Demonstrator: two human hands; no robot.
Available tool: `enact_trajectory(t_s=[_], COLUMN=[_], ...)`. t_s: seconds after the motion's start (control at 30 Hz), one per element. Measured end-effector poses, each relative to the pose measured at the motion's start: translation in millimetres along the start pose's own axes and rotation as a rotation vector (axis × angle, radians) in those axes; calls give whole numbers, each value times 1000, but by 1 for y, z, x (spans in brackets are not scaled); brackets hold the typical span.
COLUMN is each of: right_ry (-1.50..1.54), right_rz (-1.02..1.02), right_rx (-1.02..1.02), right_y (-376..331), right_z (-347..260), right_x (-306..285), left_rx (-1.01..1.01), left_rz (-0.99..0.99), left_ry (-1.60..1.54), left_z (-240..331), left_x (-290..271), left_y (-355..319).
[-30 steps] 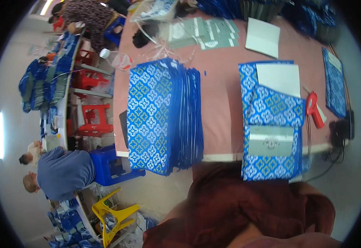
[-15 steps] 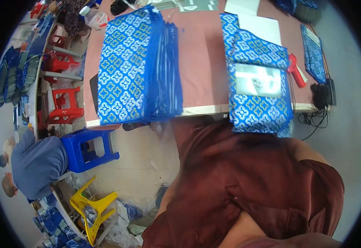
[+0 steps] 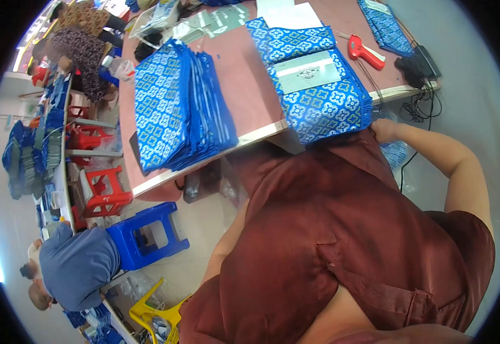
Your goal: The person tags folded microfiber cloths with labels using a tagging gun, inserts cardboard cards into the folded cloths by hand, and fastens label cards onto the cloths with the tagging gun.
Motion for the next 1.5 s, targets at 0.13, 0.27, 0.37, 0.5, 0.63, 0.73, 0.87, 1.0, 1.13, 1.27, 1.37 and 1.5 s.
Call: enact_trajectory(t_s=[0.13, 0.27, 0.37, 0.5, 0.63, 0.73, 0.87, 1.0, 1.13, 1.27, 1.37, 1.5], right_ry=[-131, -303, -381, -414, -83, 190, 351, 566, 647, 571, 576, 600], right_rz=[61, -185, -260, -335, -3, 589, 947, 1251, 1186, 1224, 1240, 1220], right_rx=[-125, -122, -243, -548, -861, -906, -802, -703, -634, -670, -644, -617], right_y=[11, -9, -50, -100, -135, -122, -51, -10, 7, -14, -21, -21], right_z=[-12, -38, -52, -106, -140, -137, -99, -76, -74, -80, -71, -56], right_x=[-4, -12, -26, -89, -162, -213, -261, -278, -260, -249, -250, -253], left_rx=[50, 101, 120, 122, 629, 879, 1231, 1287, 1187, 939, 1024, 1227], left_rz=[31, 52, 78, 138, 328, 416, 281, 215, 411, 401, 359, 128], left_ry=[-19, -71, -122, -189, -177, -15, 114, 227, 558, 888, 704, 173], left_z=[27, 55, 67, 75, 201, 295, 399, 488, 534, 538, 537, 537], left_x=[-9, 7, 22, 33, 78, 107, 142, 174, 200, 217, 220, 226], left_y=[6, 24, 29, 11, -59, -109, -117, -99, -43, -7, 4, -34])
Point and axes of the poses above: each hand's wrist, its own y-axis towards the middle knuckle, its own x-axis out of the palm, z = x × y, the point moved 4 cm from there along y, towards the middle knuckle, and after that the axes turned 1 degree about -z, right-handed, at the moved point
